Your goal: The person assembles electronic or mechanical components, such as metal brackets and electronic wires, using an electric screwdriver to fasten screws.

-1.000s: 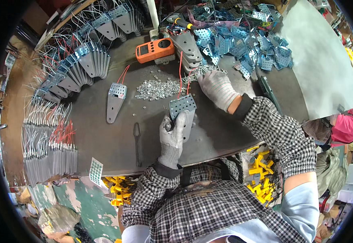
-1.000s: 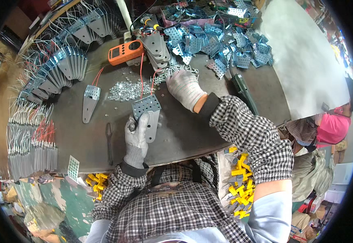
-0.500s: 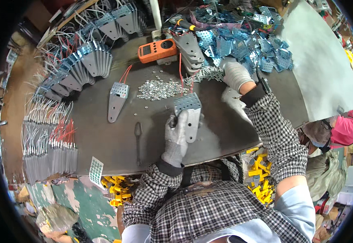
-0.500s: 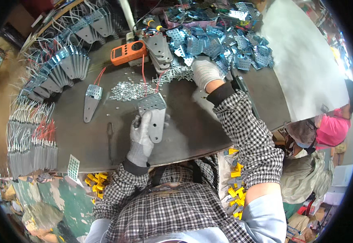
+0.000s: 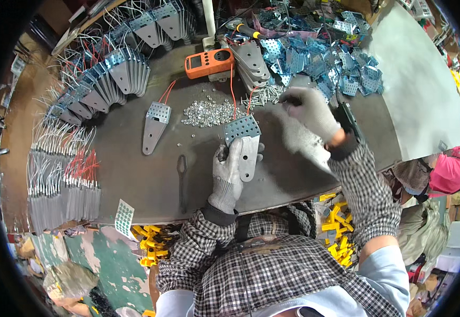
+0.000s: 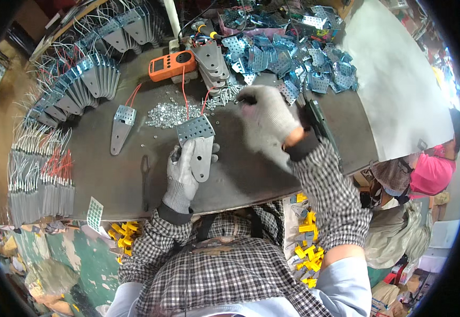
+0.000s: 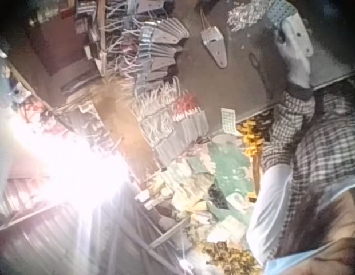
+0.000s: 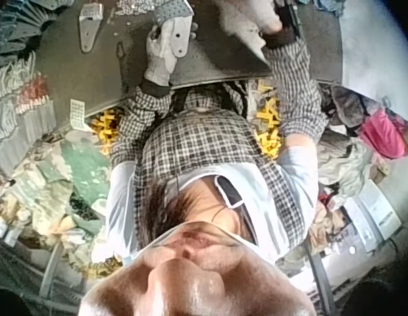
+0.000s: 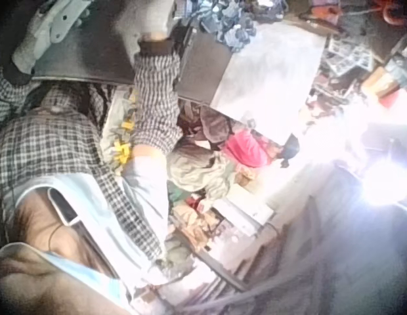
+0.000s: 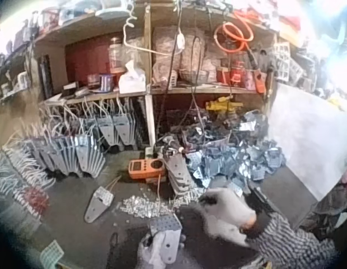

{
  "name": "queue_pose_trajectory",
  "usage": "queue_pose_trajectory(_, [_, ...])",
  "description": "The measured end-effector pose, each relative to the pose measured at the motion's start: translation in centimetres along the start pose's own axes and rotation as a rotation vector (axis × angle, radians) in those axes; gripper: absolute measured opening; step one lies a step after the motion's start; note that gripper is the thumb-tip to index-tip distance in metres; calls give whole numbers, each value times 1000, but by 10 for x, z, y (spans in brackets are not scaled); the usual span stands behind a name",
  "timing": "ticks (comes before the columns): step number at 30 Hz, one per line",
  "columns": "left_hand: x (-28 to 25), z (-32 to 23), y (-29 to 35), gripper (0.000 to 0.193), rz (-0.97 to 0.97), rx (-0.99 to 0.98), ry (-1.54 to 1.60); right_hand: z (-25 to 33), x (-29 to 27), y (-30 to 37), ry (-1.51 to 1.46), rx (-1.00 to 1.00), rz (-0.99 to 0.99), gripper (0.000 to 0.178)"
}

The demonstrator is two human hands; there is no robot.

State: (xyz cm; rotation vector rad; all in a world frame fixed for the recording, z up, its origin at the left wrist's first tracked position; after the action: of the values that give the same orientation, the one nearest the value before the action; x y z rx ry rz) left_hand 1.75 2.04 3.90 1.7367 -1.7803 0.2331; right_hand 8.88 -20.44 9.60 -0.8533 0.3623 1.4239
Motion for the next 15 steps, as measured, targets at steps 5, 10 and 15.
queue_pose_trajectory(5, [-5, 7, 0, 35, -80, 47, -137, 51, 21, 39, -551, 240, 32, 14])
queue_pose_trajectory(10, [-1, 10, 0, 31, -135, 25, -126, 47, 36, 50, -133, -89, -186, 16])
queue_pose_trajectory(15, [2, 5, 1, 31, -126, -21, -127, 45, 39, 55, -70, -193, -191, 23])
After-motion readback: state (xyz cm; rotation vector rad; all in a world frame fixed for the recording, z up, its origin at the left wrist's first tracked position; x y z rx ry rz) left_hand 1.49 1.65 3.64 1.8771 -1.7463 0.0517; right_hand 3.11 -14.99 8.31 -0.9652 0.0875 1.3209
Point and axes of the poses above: each hand's wrist, its own y-axis away from the middle knuckle, its own x-axis out of the palm, z = x × y, the point moved 1 cm from there along -y, towards the middle knuckle, and after that the axes turned 9 degrees about -z, right-handed, at the moved point
